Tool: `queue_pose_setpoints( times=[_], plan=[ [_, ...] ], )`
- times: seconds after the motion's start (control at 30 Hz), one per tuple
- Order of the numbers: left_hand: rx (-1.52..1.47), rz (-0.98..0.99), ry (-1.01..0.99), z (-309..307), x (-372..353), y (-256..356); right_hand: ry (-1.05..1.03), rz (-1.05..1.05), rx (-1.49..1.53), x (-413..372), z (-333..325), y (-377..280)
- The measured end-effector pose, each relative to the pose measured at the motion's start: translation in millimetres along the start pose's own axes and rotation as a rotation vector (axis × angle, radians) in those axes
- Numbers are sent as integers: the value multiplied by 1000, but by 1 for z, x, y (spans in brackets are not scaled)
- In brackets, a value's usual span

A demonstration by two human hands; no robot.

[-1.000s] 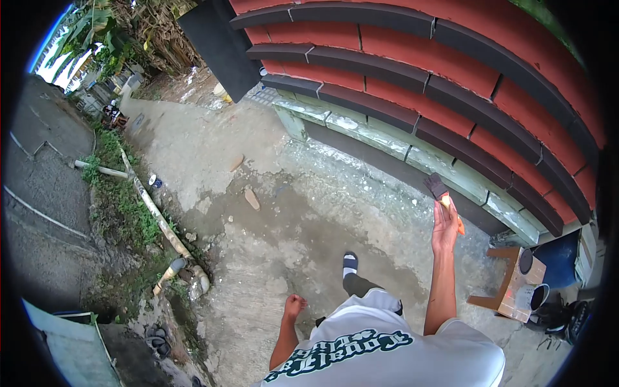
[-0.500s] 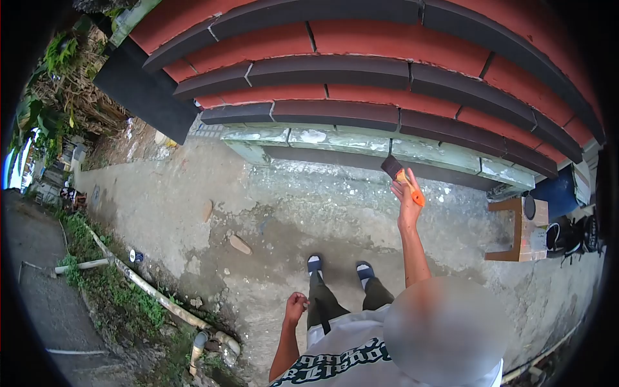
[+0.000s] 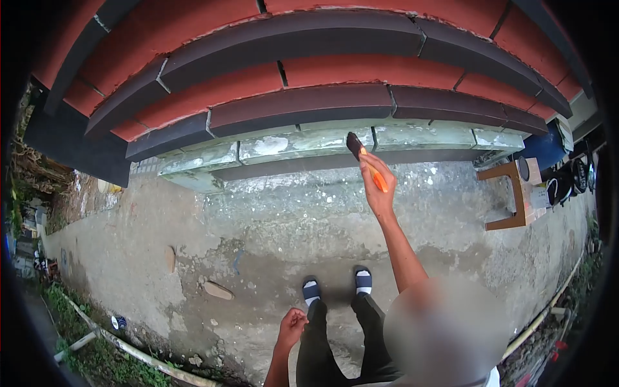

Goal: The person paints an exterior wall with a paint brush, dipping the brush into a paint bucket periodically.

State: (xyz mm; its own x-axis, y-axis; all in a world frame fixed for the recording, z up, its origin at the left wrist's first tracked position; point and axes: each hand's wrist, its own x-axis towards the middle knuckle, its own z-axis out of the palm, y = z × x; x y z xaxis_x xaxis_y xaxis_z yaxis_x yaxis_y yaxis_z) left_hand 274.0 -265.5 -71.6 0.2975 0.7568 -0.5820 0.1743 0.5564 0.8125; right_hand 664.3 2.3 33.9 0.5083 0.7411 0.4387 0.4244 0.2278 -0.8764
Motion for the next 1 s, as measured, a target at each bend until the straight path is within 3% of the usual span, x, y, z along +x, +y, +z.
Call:
queue_pose_setpoints(
  times=[0.17, 0.3, 0.4, 0.57, 0.67, 0.77, 0.93, 1.0],
  plan=[
    [45, -34, 102, -40, 31, -85, 69, -231, -88, 29, 46, 58],
    [-1, -64, 96, -23, 52, -95, 58, -348, -128, 40, 64, 98],
    [59, -136, 44, -9, 52, -88, 171, -351, -188, 55, 45, 124],
    [82, -140, 196, -44, 28, -133, 423, -397, -396, 57, 23, 152],
    [182, -292, 247, -68, 9, -152, 553, -316, -335, 55, 31, 157],
    [213, -322, 242, -72, -8, -163, 438, -423, -306, 53, 72, 152],
    [154, -382, 184, -57, -24, -167, 26, -511, -35, 37, 98, 131],
    [34, -350, 122, -66, -43, -196, 140, -454, -115, 48, 78, 148]
  ],
)
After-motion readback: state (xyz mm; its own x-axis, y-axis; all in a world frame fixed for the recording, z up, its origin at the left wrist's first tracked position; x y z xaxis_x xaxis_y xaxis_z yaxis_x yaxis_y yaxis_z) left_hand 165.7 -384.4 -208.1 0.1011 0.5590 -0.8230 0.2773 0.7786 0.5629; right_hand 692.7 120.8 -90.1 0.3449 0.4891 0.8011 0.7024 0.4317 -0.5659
